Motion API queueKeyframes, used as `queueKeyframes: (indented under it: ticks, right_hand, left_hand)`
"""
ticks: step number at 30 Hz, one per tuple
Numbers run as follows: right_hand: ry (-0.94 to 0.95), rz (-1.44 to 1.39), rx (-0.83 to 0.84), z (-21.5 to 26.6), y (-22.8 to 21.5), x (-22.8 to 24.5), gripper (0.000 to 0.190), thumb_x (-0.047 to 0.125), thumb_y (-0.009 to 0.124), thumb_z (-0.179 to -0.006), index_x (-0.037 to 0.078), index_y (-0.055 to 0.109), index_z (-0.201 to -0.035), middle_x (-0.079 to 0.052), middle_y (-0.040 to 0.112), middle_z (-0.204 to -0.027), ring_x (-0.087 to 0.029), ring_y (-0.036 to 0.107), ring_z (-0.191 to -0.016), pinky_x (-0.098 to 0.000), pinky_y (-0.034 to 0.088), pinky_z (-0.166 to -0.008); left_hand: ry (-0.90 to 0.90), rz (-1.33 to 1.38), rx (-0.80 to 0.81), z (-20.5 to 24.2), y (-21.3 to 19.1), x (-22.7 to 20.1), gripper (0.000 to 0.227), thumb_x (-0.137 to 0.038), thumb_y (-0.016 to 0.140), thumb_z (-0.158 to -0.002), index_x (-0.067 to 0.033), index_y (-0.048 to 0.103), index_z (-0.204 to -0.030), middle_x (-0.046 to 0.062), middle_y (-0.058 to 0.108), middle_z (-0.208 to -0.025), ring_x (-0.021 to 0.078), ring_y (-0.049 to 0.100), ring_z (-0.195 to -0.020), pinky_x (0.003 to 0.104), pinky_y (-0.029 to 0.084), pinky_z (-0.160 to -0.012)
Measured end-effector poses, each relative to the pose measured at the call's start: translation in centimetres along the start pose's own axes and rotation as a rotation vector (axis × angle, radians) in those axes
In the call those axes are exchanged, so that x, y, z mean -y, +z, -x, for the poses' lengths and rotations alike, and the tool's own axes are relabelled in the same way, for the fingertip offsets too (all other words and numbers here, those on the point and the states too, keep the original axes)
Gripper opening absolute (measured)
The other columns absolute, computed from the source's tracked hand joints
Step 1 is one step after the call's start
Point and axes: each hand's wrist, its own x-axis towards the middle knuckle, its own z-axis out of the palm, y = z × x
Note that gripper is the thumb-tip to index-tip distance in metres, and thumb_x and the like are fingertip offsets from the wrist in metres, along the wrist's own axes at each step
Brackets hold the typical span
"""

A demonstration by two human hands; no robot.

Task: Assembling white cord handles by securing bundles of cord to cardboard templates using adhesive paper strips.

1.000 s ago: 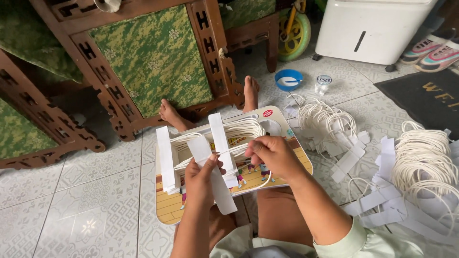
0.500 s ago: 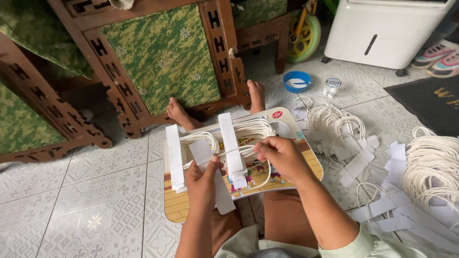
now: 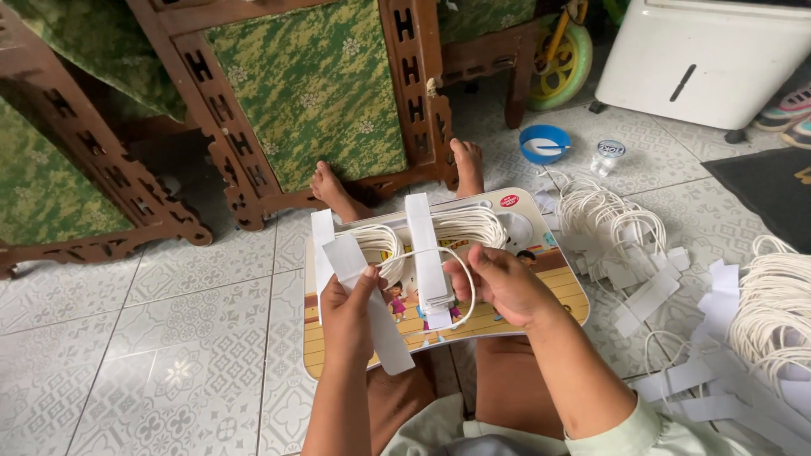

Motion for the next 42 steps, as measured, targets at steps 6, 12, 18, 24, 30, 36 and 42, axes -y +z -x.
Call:
queueKeyframes:
  ticks: [6, 12, 18, 24, 30, 36, 42]
  right_hand:
    - [-0.041, -0.181, -0.171, -1.3, 0.3, -1.4, 0.028, 0.031, 0.070, -0.098, 0.004, 0.075, -0.093, -0.011, 0.066, -0.064, -0.020, 0.072, -0.062, -0.0388, 0.066, -0.066]
    - [-0.057, -0.324, -0.228, -2.0, 1.0, -1.5, 0.030, 0.036, 0.067, -0.100, 0.007, 0.073, -0.096, -0.010, 0.060, -0.064, -0.020, 0.068, -0.062, -0.0390, 0.066, -0.063]
    - [0.029, -0.565, 0.008, -1.2, 2.4, 0.9, 0.031, 0.041, 0.062, -0.103, 0.015, 0.073, -0.092, 0.007, 0.039, -0.059, -0.007, 0.044, -0.054, -0.0198, 0.044, -0.054]
    - [-0.116, -0.252, -0.174, -0.9, 3.1, 1.4, 0.033, 0.038, 0.062, -0.104, 0.008, 0.074, -0.103, -0.001, 0.050, -0.060, -0.010, 0.052, -0.055, -0.0269, 0.050, -0.056]
    - [-0.865, 1.056, -0.565, 0.6, 5.1, 3.8, 0.021, 0.028, 0.077, -0.094, 0.016, 0.079, -0.111, -0.003, 0.067, -0.072, -0.022, 0.070, -0.067, -0.0338, 0.057, -0.063]
    - [-0.928, 1.034, -0.466, 0.5, 5.0, 4.6, 0.013, 0.022, 0.069, -0.098, 0.018, 0.081, -0.104, 0.002, 0.068, -0.071, -0.021, 0.070, -0.069, -0.0311, 0.056, -0.067]
    - [-0.521, 0.427, -0.389, -0.7, 4.5, 3.3, 0.016, 0.009, 0.067, -0.095, 0.004, 0.075, -0.083, -0.004, 0.061, -0.057, -0.010, 0.061, -0.055, -0.0242, 0.050, -0.053]
  left_hand:
    - [0.029, -0.095, 0.004, 0.1, 0.3, 0.1, 0.028, -0.027, 0.077, -0.091, -0.0024, 0.066, -0.101, 0.012, 0.072, -0.080, 0.0232, 0.072, -0.066, 0.040, 0.062, -0.062]
    - [0.145, -0.231, -0.045, 0.9, -0.1, 3.0, 0.032, -0.031, 0.058, -0.105, -0.0061, 0.065, -0.086, 0.006, 0.061, -0.062, 0.0161, 0.061, -0.054, 0.030, 0.054, -0.050]
    - [0.211, -0.257, -0.053, 1.1, 0.4, 3.1, 0.039, -0.029, 0.052, -0.108, -0.0096, 0.060, -0.075, 0.003, 0.054, -0.053, 0.0116, 0.052, -0.047, 0.026, 0.045, -0.043]
    - [0.397, -0.425, -0.107, 1.7, 0.3, 3.1, 0.037, -0.026, 0.057, -0.106, -0.0081, 0.058, -0.073, 0.007, 0.052, -0.054, 0.0159, 0.049, -0.051, 0.030, 0.044, -0.049]
    - [0.529, -0.547, -0.110, 2.7, 1.1, 2.4, 0.041, -0.024, 0.057, -0.106, -0.0053, 0.057, -0.069, 0.014, 0.052, -0.054, 0.0237, 0.049, -0.049, 0.035, 0.042, -0.051]
    - [0.565, -0.574, -0.121, 2.7, 0.8, 2.9, 0.040, -0.026, 0.057, -0.106, -0.0063, 0.057, -0.071, 0.014, 0.052, -0.056, 0.0260, 0.051, -0.052, 0.036, 0.044, -0.054]
    - [0.542, -0.525, -0.103, 3.0, 1.0, 2.5, 0.040, -0.025, 0.057, -0.105, -0.0063, 0.058, -0.070, 0.014, 0.054, -0.055, 0.0225, 0.052, -0.052, 0.035, 0.044, -0.053]
